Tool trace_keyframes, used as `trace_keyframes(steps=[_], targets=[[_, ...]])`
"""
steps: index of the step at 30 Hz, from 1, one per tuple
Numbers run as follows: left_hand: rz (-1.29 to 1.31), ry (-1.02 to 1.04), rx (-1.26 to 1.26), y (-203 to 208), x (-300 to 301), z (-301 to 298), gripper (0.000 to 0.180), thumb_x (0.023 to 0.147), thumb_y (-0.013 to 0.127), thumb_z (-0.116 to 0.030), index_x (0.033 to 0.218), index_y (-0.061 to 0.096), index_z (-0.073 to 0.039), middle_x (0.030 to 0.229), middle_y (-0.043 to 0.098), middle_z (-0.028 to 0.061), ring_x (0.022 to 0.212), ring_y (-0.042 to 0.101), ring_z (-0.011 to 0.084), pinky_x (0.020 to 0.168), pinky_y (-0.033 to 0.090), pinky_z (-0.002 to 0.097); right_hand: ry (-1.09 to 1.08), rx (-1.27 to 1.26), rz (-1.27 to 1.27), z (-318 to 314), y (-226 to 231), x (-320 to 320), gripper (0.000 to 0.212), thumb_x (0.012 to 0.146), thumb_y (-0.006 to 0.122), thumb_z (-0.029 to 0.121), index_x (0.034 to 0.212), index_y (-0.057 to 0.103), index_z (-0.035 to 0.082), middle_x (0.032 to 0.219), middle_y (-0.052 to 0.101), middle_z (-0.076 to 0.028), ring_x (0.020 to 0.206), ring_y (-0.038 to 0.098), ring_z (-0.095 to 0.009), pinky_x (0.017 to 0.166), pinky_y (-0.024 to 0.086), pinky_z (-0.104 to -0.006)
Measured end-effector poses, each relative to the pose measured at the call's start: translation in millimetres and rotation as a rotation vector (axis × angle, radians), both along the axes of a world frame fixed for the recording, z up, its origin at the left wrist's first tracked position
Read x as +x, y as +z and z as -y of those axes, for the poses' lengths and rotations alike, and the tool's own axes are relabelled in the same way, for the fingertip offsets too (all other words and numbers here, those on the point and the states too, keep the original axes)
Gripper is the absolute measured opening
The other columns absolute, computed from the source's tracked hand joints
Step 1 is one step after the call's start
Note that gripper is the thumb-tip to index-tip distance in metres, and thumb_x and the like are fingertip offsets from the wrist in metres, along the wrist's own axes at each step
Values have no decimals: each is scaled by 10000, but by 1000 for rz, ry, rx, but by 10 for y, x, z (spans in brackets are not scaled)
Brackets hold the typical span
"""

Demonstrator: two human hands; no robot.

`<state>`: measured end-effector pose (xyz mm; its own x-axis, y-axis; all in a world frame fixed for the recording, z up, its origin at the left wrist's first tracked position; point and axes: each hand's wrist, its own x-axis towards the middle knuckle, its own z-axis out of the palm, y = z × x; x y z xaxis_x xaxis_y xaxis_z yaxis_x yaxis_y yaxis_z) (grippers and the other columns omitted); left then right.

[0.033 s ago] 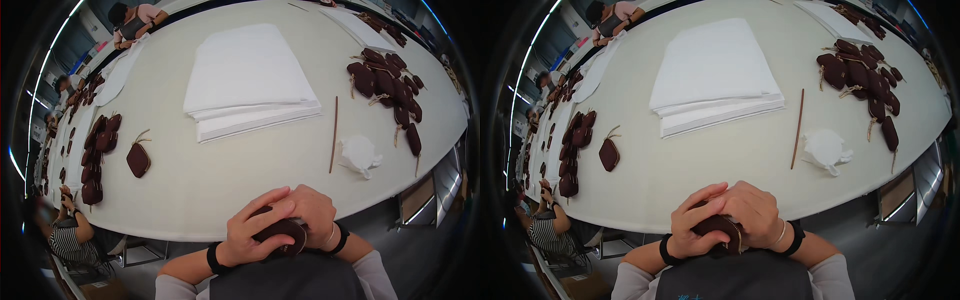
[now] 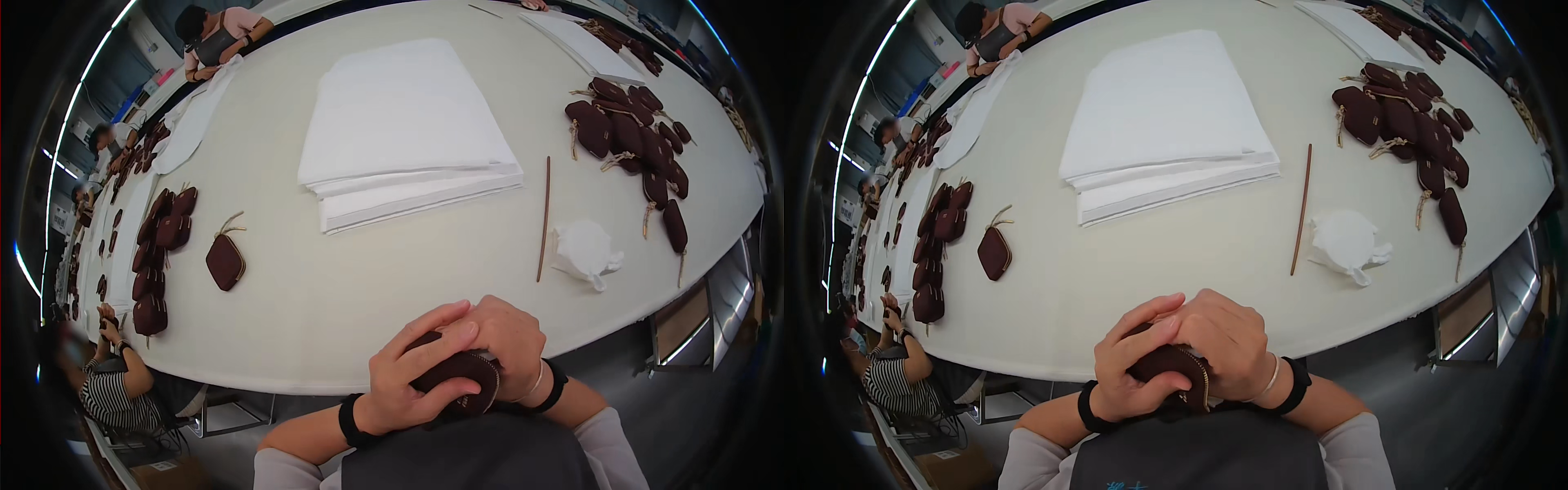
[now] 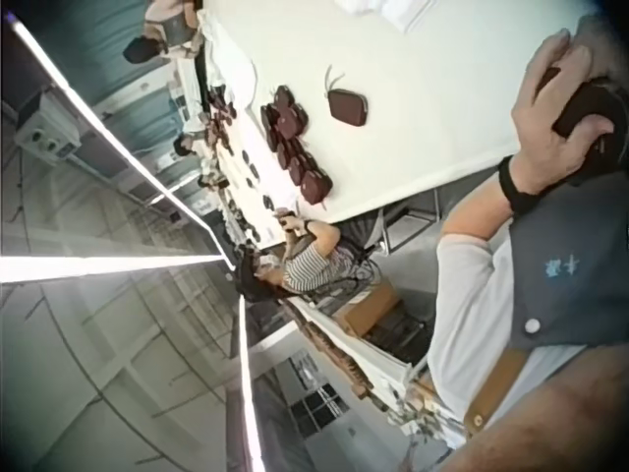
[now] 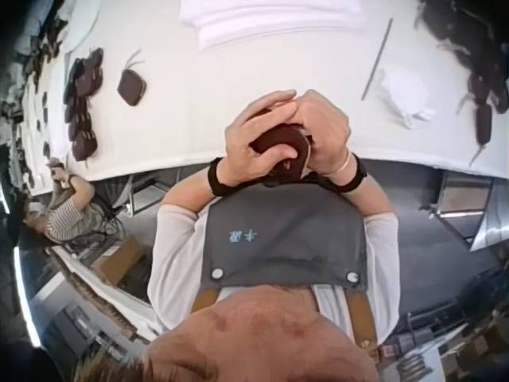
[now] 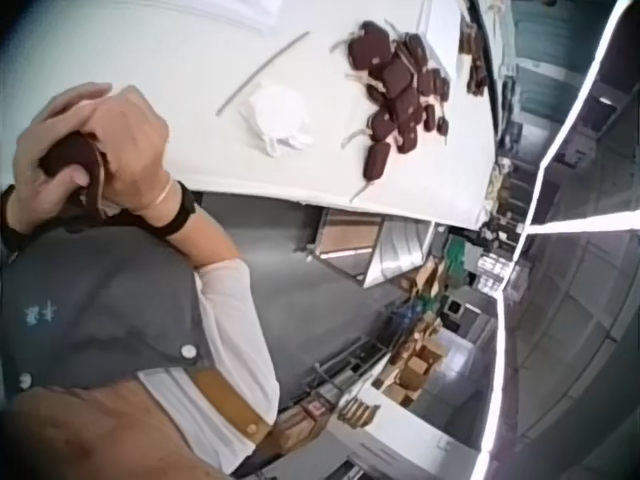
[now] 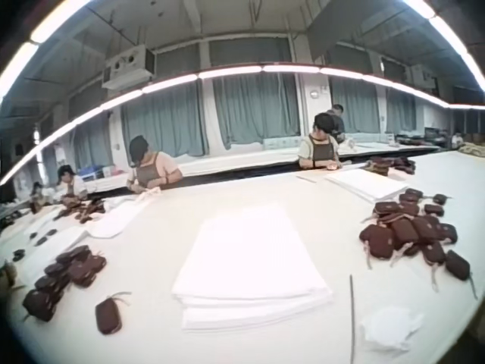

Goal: The person places white tissue paper into small maroon zippered pouches, then zips them closed. The person repeats this process for multiple pouches, wiping the exterior of one pouch with a tissue before continuing. Finished pouches are placed on the table.

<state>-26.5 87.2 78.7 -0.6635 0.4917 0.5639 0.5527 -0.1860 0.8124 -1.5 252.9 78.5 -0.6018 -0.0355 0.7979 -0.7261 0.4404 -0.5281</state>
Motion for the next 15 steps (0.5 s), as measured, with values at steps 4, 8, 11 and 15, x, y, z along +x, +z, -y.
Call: trace_keyframes(steps=[4, 8, 11, 15], targets=[[-129, 13, -20, 35, -18, -2, 601, 769, 870, -179, 1324, 665, -72, 1384, 575, 258, 1134, 677, 330, 957, 566, 376, -6, -15, -63, 0, -9, -9, 217, 808, 778, 185, 863, 649, 19, 798, 685, -92, 644, 646, -222, 531, 502, -290], [191, -180, 220, 23, 73, 82, 459, 851, 811, -277, 1234, 676, -63, 1402, 524, 284, 1216, 620, 431, 991, 549, 468, 57, 58, -105, -65, 97, 71, 177, 812, 774, 122, 924, 667, 36, 846, 715, -88, 699, 676, -215, 563, 531, -277], [181, -196, 234, -16, 64, 179, 370, 862, 814, -249, 1148, 683, -54, 1349, 554, 300, 1188, 629, 480, 955, 573, 500, 75, 93, -113, -89, 85, 114, 197, 806, 770, 94, 969, 670, 44, 914, 720, -101, 738, 689, -229, 591, 557, -285], [-108, -120, 52, 97, 2, 216, 338, 776, 872, -164, 1076, 741, -78, 1283, 628, 286, 1106, 692, 409, 897, 611, 412, 27, 101, -51, -68, 153, 138, 209, 795, 765, 96, 979, 680, 45, 938, 700, -96, 760, 680, -228, 586, 560, -287]])
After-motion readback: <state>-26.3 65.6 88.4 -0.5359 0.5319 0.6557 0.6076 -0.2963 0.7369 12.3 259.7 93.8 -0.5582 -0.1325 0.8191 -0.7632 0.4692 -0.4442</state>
